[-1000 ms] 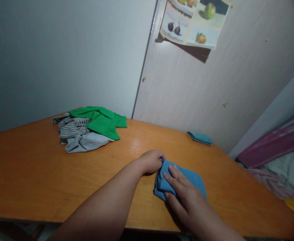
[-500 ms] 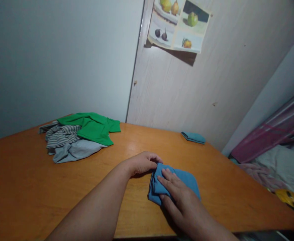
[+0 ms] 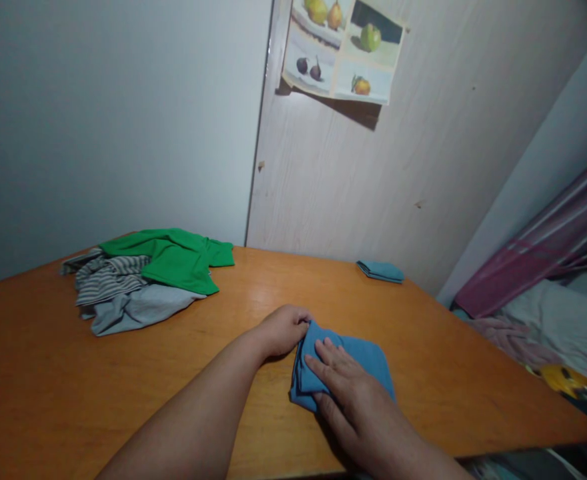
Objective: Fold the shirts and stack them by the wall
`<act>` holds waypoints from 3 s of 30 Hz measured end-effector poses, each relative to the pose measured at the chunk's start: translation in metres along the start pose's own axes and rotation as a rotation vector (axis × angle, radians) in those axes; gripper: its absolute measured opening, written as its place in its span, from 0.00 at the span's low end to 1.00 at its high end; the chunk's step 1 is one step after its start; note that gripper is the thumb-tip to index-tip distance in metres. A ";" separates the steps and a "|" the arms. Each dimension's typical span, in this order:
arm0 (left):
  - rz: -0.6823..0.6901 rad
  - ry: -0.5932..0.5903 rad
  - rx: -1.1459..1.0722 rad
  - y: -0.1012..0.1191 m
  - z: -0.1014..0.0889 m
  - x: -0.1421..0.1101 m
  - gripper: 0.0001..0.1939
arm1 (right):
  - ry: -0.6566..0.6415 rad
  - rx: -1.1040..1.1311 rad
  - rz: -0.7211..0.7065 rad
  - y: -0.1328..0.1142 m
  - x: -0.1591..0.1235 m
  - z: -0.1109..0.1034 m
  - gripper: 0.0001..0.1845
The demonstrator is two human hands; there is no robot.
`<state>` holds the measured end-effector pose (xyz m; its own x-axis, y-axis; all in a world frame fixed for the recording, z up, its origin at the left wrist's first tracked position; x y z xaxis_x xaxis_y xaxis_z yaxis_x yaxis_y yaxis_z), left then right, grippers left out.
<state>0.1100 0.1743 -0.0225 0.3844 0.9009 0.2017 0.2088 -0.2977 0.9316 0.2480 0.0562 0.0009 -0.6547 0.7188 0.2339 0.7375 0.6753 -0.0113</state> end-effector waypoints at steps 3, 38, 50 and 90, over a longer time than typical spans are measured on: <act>-0.019 0.052 0.039 -0.001 -0.002 0.003 0.10 | -0.039 -0.025 -0.030 -0.003 0.001 0.000 0.30; -0.104 0.098 -0.252 -0.006 0.005 -0.004 0.15 | -0.072 -0.034 -0.022 -0.010 0.000 -0.003 0.33; 0.029 0.275 -0.070 0.009 -0.019 -0.008 0.21 | 0.158 0.164 0.021 0.012 -0.019 -0.034 0.31; -0.073 0.020 0.898 0.043 0.058 -0.039 0.36 | 0.219 1.107 0.529 0.120 -0.021 0.020 0.04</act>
<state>0.1566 0.1079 -0.0076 0.3288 0.9300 0.1644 0.8591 -0.3669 0.3568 0.3471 0.1256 -0.0244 -0.2006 0.9738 0.1069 0.2959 0.1642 -0.9410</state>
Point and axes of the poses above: each hand's wrist, its own x-axis towards the middle knuckle, its own z-axis out of the palm, y = z × x, the point moved 6 cm from there along x, towards the middle knuckle, and after that the axes turned 13 degrees about -x, right-handed, at the moved point
